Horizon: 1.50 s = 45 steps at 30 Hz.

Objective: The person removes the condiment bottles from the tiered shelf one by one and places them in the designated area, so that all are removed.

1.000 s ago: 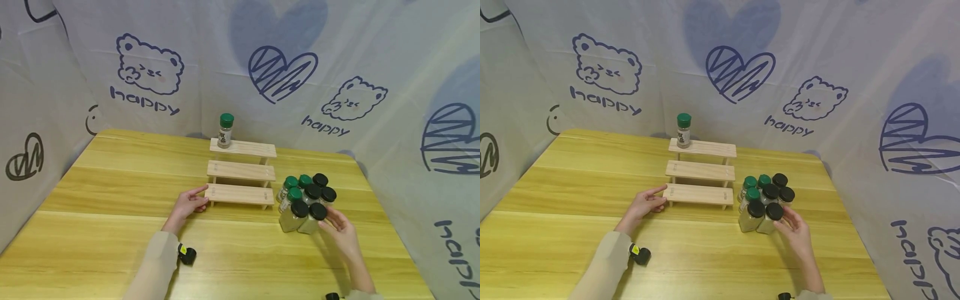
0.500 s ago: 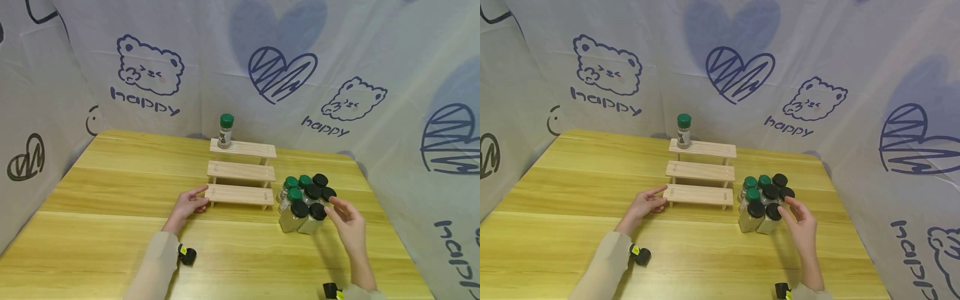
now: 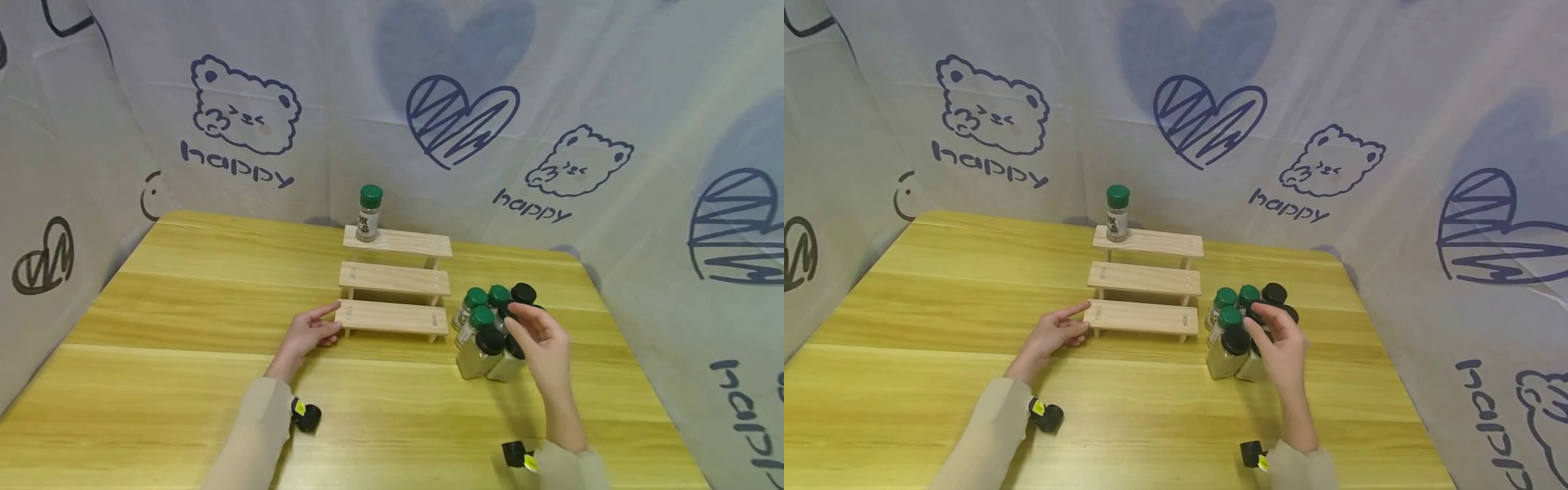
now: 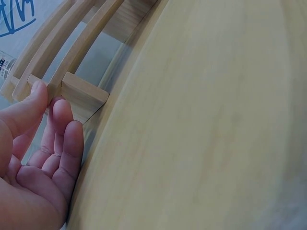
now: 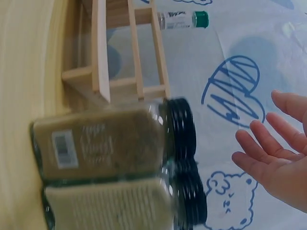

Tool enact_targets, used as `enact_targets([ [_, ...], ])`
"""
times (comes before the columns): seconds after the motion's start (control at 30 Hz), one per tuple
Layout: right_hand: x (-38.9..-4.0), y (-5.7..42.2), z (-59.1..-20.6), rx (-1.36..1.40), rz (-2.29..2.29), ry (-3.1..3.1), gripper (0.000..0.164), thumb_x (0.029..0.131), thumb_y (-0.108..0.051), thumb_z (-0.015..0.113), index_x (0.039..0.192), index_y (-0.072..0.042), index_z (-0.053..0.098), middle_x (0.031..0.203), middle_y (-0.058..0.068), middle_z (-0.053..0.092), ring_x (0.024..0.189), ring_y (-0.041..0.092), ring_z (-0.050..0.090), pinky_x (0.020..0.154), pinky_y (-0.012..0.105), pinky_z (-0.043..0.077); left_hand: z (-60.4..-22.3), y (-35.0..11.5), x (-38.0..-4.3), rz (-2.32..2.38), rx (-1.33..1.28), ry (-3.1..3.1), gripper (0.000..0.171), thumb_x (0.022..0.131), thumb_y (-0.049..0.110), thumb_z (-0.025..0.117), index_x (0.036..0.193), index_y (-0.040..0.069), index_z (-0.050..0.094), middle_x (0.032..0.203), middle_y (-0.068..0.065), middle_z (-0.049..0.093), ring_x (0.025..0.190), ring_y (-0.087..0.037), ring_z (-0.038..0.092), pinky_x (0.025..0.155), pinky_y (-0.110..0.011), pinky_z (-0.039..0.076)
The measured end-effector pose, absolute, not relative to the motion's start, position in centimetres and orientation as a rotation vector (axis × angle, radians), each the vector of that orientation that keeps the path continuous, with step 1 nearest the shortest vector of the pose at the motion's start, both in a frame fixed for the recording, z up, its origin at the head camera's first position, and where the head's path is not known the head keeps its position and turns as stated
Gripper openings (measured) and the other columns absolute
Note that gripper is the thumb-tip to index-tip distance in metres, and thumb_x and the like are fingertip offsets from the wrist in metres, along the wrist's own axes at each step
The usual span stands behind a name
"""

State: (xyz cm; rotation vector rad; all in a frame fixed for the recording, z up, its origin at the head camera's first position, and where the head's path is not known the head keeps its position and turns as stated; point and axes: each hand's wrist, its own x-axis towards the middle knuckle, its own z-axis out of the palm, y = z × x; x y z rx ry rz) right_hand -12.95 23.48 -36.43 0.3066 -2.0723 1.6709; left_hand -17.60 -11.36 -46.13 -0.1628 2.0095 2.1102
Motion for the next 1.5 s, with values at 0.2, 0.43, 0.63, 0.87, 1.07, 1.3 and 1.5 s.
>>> enact_targets([
  [0.2, -13.6, 22.2, -36.1, 0.356, 1.711, -2.072, 0.023, 0.078, 0.013, 0.060, 0.101, 0.017, 0.056, 0.098, 0.016, 0.062, 0.094, 0.017, 0.058, 0.079, 0.018, 0.046, -46.1, -11.3, -17.6, 2.109, -0.167, 2.014, 0.045, 0.084, 0.003, 0.061, 0.127, 0.003, 0.048, 0.081, -0.012, 0.065, 0.058, -0.011, 0.057, 0.058, -0.025, 0.050],
  [0.43, -14.6, 20.5, -35.8, 0.439, 1.699, -2.124, 0.022, 0.081, 0.010, 0.058, 0.102, 0.017, 0.055, 0.098, 0.011, 0.062, 0.095, 0.016, 0.057, 0.082, 0.019, 0.045, -46.0, -11.3, -17.5, 2.102, -0.180, 2.013, 0.045, 0.084, 0.003, 0.061, 0.128, 0.004, 0.048, 0.081, -0.012, 0.065, 0.059, -0.011, 0.057, 0.058, -0.024, 0.050],
  [0.63, -15.8, 19.1, -35.6, 0.462, 1.689, -2.187, 0.023, 0.081, 0.009, 0.058, 0.102, 0.017, 0.055, 0.101, 0.021, 0.059, 0.094, 0.010, 0.056, 0.083, 0.020, 0.044, -46.0, -11.3, -17.5, 2.106, -0.168, 2.014, 0.045, 0.084, 0.003, 0.061, 0.127, 0.003, 0.049, 0.081, -0.013, 0.065, 0.059, -0.012, 0.057, 0.058, -0.025, 0.050],
  [0.87, -17.2, 17.0, -34.9, 0.428, 1.747, -2.254, 0.025, 0.083, 0.003, 0.059, 0.106, 0.013, 0.056, 0.107, 0.026, 0.056, 0.101, 0.024, 0.053, 0.090, 0.029, 0.041, -46.2, -11.3, -17.5, 2.113, -0.158, 2.010, 0.045, 0.084, 0.004, 0.061, 0.127, 0.003, 0.049, 0.083, -0.013, 0.065, 0.059, -0.012, 0.057, 0.059, -0.025, 0.050],
  [1.07, -19.5, 15.1, -34.7, 0.385, 1.861, -2.224, 0.026, 0.083, 0.003, 0.060, 0.107, 0.013, 0.055, 0.107, 0.029, 0.054, 0.101, 0.029, 0.052, 0.088, 0.028, 0.042, -46.2, -11.4, -17.5, 2.120, -0.158, 2.003, 0.045, 0.084, 0.004, 0.061, 0.127, 0.003, 0.048, 0.083, -0.014, 0.065, 0.059, -0.012, 0.057, 0.059, -0.025, 0.050],
  [1.3, -22.1, 13.2, -34.5, 0.383, 1.909, -2.159, 0.025, 0.082, 0.005, 0.060, 0.105, 0.015, 0.055, 0.105, 0.029, 0.055, 0.096, 0.025, 0.056, 0.080, 0.023, 0.046, -46.1, -11.4, -17.5, 2.130, -0.173, 1.994, 0.045, 0.083, 0.002, 0.062, 0.126, 0.003, 0.049, 0.083, -0.014, 0.065, 0.059, -0.012, 0.057, 0.059, -0.025, 0.051],
  [1.5, -23.6, 11.8, -34.4, 0.405, 1.925, -2.122, 0.025, 0.082, 0.004, 0.060, 0.104, 0.015, 0.056, 0.103, 0.028, 0.056, 0.098, 0.031, 0.055, 0.078, 0.022, 0.047, -46.3, -11.5, -17.6, 2.141, -0.161, 1.988, 0.045, 0.083, 0.001, 0.061, 0.126, 0.003, 0.049, 0.083, -0.014, 0.065, 0.059, -0.012, 0.057, 0.059, -0.025, 0.051],
])
